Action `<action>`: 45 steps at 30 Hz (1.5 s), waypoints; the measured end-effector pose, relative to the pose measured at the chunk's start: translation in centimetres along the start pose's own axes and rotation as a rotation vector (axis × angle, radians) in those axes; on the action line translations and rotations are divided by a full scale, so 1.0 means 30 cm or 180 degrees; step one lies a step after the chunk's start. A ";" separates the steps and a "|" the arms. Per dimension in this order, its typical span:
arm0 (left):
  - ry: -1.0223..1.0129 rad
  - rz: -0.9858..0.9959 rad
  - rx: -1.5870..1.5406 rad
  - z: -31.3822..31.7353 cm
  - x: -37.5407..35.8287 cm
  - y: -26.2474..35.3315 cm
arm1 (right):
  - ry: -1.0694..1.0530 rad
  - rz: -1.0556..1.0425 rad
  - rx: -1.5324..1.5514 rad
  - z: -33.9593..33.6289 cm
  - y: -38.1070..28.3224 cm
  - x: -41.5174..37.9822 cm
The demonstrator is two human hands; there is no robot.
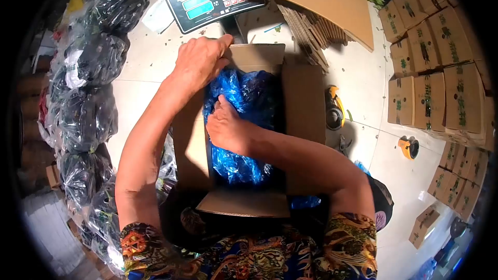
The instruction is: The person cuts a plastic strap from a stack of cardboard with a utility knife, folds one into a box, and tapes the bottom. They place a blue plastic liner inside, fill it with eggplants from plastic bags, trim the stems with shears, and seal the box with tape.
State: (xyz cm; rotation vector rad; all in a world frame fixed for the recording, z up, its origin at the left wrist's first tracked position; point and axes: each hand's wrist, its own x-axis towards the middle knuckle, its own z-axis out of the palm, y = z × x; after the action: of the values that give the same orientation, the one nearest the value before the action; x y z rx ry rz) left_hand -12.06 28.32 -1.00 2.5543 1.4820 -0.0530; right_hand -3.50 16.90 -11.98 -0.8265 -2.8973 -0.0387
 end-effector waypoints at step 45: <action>-0.0651 0.0656 -0.2059 -0.032 -0.006 -0.104 | -0.0360 0.0398 0.0812 -0.130 0.054 -0.027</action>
State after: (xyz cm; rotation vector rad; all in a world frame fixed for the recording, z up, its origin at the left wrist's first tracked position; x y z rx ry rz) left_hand -14.92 29.84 -0.49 2.0783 0.9503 0.1628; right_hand -1.52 17.61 -8.24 -0.9863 -2.8609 0.3931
